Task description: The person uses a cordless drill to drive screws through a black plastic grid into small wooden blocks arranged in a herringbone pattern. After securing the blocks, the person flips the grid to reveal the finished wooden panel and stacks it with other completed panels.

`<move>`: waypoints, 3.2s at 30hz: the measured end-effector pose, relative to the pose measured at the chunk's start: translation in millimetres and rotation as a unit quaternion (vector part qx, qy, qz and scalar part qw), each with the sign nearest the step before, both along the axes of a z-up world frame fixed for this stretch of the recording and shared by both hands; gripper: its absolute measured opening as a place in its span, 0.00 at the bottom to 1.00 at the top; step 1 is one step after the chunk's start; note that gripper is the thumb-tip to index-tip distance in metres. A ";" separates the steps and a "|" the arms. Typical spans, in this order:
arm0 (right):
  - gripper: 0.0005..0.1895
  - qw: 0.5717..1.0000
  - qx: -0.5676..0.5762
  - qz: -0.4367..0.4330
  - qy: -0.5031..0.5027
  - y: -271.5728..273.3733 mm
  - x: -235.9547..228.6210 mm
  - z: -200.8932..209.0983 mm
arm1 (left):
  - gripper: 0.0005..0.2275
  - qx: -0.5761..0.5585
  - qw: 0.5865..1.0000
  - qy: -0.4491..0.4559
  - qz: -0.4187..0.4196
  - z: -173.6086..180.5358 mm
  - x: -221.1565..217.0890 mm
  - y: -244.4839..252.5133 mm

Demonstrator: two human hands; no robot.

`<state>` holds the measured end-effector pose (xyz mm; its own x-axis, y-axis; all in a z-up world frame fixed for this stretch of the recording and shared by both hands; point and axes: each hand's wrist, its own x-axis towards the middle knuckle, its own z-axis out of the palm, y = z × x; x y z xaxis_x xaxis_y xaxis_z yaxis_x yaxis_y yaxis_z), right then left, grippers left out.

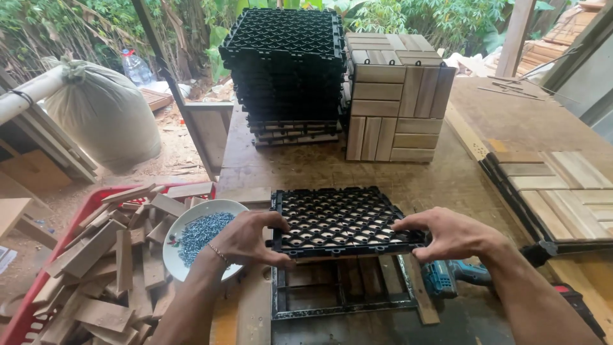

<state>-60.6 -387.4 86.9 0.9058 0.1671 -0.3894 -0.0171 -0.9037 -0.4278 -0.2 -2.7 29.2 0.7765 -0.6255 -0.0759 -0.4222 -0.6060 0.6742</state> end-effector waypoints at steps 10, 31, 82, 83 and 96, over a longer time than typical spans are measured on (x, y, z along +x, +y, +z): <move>0.27 0.982 0.164 -0.076 -0.046 -20.3 0.8 -0.3 | 0.32 -0.106 0.994 0.028 0.022 -5.4 23.2 0.7; 0.36 0.748 0.483 -0.290 -0.352 33.9 19.5 -57.2 | 0.37 -0.279 0.874 0.007 0.398 -64.8 44.3 -59.1; 0.33 0.829 0.276 -0.460 -0.157 -41.4 91.3 -272.1 | 0.22 -0.171 0.879 0.121 0.428 -155.5 15.2 -55.6; 0.33 0.829 0.284 -0.457 -0.156 -36.9 87.1 -264.4 | 0.22 -0.154 0.883 0.119 0.427 -154.2 12.6 -55.5; 0.31 0.918 0.171 -0.350 -0.081 10.4 31.3 -176.7 | 0.30 -0.023 0.945 -0.093 0.311 -163.4 -39.6 -77.7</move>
<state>-29.3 -377.0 -89.9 0.8795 -0.3893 -0.2738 -0.4529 -0.5080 -0.7327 -39.8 -80.5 -134.2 0.9926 -0.0418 0.1139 -0.1067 -0.7479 0.6552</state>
